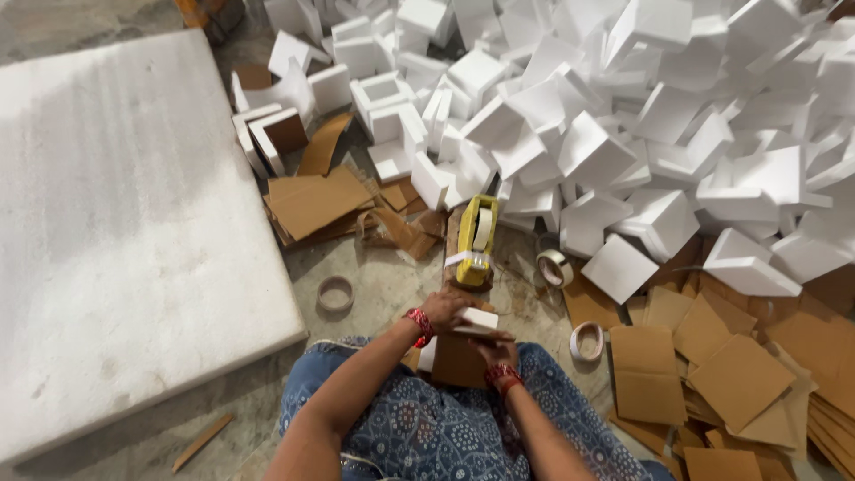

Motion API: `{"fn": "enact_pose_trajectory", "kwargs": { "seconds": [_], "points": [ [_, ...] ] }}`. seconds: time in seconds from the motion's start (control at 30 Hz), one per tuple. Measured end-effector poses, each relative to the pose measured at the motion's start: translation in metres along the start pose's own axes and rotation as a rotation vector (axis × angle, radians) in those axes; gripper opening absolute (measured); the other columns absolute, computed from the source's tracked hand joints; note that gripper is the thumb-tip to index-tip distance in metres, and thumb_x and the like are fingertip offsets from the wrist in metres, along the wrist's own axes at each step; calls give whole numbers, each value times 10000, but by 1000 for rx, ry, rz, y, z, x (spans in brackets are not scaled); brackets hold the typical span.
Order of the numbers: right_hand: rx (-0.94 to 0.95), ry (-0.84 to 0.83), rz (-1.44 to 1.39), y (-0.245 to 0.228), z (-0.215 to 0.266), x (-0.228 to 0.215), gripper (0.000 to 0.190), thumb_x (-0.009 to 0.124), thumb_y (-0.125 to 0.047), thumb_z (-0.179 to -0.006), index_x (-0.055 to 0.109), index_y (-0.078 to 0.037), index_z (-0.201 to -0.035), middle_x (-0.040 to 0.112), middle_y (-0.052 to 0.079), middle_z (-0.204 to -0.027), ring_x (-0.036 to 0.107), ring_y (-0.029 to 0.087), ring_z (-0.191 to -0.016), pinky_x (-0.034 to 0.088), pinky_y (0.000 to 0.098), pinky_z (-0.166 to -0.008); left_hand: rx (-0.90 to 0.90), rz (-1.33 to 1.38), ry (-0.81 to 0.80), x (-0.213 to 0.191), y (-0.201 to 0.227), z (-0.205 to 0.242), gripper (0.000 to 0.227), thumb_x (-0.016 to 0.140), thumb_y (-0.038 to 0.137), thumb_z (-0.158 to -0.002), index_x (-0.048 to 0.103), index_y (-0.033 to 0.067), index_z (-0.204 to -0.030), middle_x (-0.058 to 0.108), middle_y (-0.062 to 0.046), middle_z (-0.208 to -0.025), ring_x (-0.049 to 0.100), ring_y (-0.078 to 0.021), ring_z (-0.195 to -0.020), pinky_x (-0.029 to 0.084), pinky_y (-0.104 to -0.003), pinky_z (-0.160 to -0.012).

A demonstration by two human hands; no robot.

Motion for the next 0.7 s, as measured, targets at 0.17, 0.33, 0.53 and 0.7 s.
{"fn": "enact_pose_trajectory", "kwargs": {
  "seconds": [0.17, 0.33, 0.53, 0.7],
  "points": [
    [-175, 41, 395, 26, -12, -38, 423, 826, -271, -739, 613, -29, -1014, 718, 162, -1039, 724, 334, -947, 598, 511, -845, -33, 48, -12, 14, -13, -3, 504, 548, 553, -942, 661, 195, -1280, 704, -118, -1242, 673, -322, -1104, 537, -462, -927],
    [-372, 402, 1364, 30, -9, -31, 642, 950, -344, -659, 566, -27, -1064, 770, 127, -962, 765, 259, -877, 616, 369, -802, 102, 23, 23, -36, 29, 26, 717, 699, 641, -825, 603, 108, -1295, 659, -139, -1194, 565, -356, -1170, 414, -509, -991],
    [-566, 387, 1719, 48, -9, -25, 619, 951, -516, -711, 643, -132, -1086, 635, 142, -1180, 595, 331, -1069, 509, 451, -943, -8, -139, 44, -54, 54, 38, 495, 753, 291, -818, 590, 179, -1271, 646, -81, -1206, 581, -287, -1174, 434, -483, -1005],
    [-530, 395, 1672, 63, -12, -21, 723, 899, -484, -681, 611, -102, -1224, 634, 108, -1240, 503, 361, -1118, 451, 520, -969, 25, -281, 146, -34, 46, 37, 474, 740, 145, -827, 578, 155, -1272, 614, -98, -1178, 573, -295, -1136, 447, -475, -977]
  ]
}}
Point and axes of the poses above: each hand's wrist, its own z-axis away from the middle knuckle, its own x-axis out of the palm, y = z × x, the point moved 2 cm from there along -z, towards the middle knuckle
